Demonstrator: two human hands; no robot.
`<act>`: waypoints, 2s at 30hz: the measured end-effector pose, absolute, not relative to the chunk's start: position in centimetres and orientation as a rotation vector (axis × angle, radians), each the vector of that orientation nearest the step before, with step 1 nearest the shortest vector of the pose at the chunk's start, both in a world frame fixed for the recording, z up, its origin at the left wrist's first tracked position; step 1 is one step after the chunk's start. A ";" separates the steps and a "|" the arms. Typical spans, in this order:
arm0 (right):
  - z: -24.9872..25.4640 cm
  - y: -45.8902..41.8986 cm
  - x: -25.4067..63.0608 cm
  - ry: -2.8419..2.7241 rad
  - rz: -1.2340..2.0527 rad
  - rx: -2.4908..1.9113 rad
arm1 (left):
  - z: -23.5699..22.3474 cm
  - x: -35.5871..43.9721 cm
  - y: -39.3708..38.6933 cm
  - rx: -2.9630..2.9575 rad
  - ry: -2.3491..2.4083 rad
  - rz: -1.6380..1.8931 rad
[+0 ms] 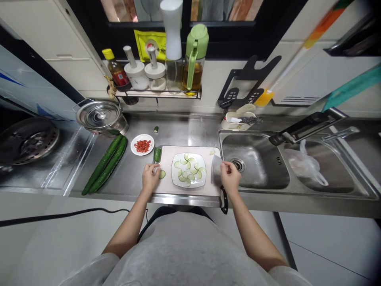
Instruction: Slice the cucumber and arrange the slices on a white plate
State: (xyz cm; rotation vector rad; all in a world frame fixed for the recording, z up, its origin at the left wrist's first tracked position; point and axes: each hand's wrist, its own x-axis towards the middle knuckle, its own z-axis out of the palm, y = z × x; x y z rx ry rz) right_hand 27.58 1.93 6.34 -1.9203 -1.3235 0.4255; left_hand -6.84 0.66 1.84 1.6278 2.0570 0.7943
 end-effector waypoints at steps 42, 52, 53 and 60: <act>3.9 -2.0 27.7 -1.330 0.597 -1.841 | 1.2 -6.0 -0.2 1.436 2.174 0.280; 4.1 -1.9 27.1 -1.348 0.639 -1.825 | 1.4 -5.9 0.2 1.471 2.198 0.240; 4.2 -1.9 27.0 -1.350 0.644 -1.821 | 1.4 -6.0 0.2 1.459 2.179 0.267; 4.6 -2.0 25.2 -1.397 0.713 -1.774 | 0.8 -6.1 -0.1 1.115 1.925 0.686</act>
